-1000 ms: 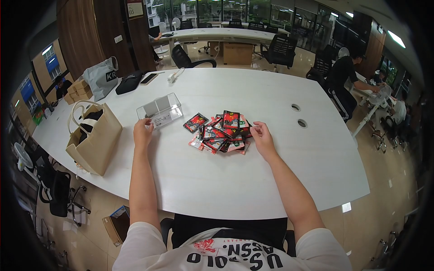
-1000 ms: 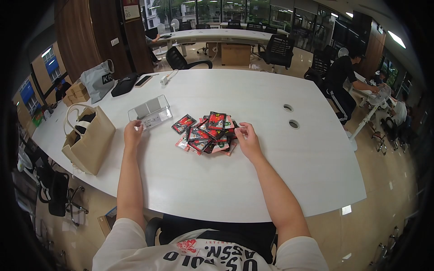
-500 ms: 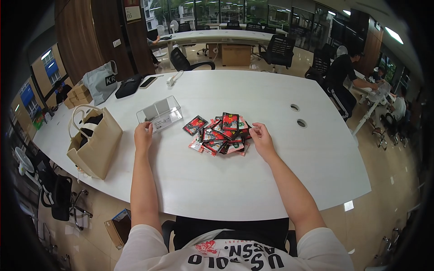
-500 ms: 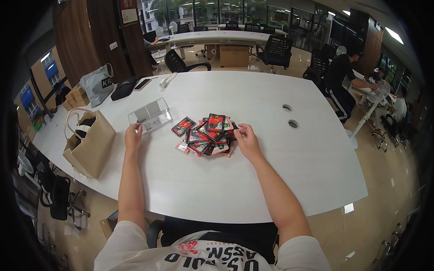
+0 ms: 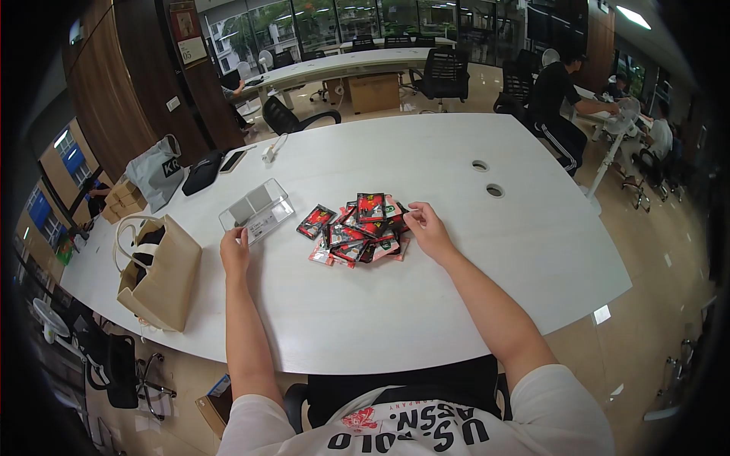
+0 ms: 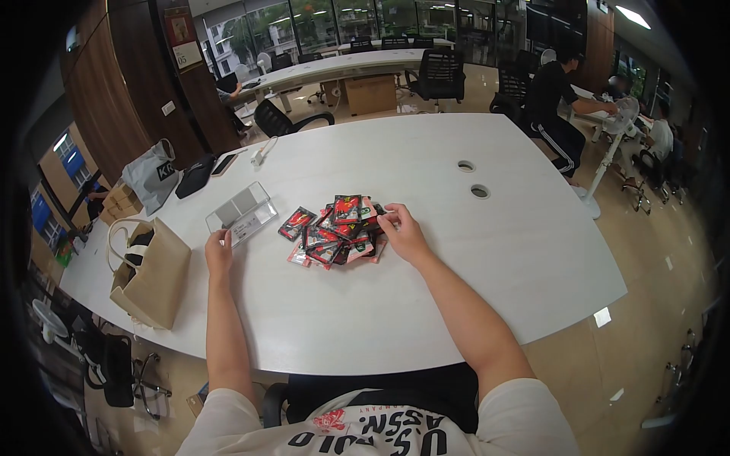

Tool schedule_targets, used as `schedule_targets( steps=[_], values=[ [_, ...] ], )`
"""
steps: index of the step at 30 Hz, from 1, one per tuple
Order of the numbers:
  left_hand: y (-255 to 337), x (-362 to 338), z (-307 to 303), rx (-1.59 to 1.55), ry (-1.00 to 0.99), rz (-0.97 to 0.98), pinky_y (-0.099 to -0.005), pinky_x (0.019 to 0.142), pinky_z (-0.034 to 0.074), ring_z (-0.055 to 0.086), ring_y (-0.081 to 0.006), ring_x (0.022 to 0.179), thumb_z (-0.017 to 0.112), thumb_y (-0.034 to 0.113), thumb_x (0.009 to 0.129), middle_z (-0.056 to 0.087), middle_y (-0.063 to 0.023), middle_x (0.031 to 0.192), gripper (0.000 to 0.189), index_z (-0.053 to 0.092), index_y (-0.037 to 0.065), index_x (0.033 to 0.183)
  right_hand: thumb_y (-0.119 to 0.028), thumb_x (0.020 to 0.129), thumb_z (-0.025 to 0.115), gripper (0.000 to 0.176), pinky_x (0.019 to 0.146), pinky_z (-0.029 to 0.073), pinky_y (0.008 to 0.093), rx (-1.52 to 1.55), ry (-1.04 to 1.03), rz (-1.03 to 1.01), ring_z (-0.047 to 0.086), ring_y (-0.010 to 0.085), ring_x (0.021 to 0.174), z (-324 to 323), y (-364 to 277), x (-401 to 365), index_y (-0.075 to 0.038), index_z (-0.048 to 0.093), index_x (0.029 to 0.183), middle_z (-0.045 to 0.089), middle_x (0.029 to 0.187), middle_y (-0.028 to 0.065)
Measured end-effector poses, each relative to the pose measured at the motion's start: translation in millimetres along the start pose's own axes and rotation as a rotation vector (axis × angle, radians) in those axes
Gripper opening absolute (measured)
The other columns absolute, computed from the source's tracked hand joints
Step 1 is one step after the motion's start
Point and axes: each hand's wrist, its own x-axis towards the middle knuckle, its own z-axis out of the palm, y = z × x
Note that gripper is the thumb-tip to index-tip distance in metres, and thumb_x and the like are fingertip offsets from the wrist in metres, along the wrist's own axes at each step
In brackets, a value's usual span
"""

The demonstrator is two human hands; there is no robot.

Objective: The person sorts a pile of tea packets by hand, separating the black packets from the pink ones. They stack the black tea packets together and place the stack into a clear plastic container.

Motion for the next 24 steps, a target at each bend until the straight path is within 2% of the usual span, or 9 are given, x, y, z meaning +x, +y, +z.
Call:
schedule_targets(
  steps=[10, 13, 24],
  values=[
    [14, -2, -3, -0.024, 0.006, -0.034, -0.0409, 0.088, 0.053, 0.071, -0.031, 0.096, 0.072, 0.02, 0.098, 0.076, -0.0123, 0.099, 0.02, 0.076, 0.002, 0.105, -0.031, 0.103, 0.068, 0.043, 0.094, 0.052, 0.0384, -0.015, 0.001, -0.011, 0.068, 0.0224, 0.108, 0, 3, 1, -0.002, 0.056, 0.132, 0.074, 0.113, 0.0128],
    [8, -1, -2, 0.021, 0.007, 0.02, -0.0401, 0.088, 0.055, 0.072, -0.0297, 0.095, 0.072, 0.025, 0.099, 0.077, -0.013, 0.1, 0.025, 0.076, 0.001, 0.107, -0.031, 0.103, 0.068, 0.042, 0.094, 0.052, 0.0383, -0.017, 0.002, -0.014, 0.068, 0.0224, 0.107, 0, 2, 1, -0.003, 0.056, 0.132, 0.074, 0.113, 0.013],
    [4, 0, 1, -0.019, -0.003, 0.036, -0.044, 0.088, 0.052, 0.069, -0.0341, 0.097, 0.067, 0.015, 0.099, 0.074, -0.0155, 0.1, 0.018, 0.075, 0.0, 0.108, -0.032, 0.102, 0.069, 0.042, 0.095, 0.052, 0.0389, -0.028, 0.005, -0.016, 0.069, 0.0233, 0.107, 0, 3, 1, -0.003, 0.057, 0.131, 0.074, 0.113, 0.013]
  ],
)
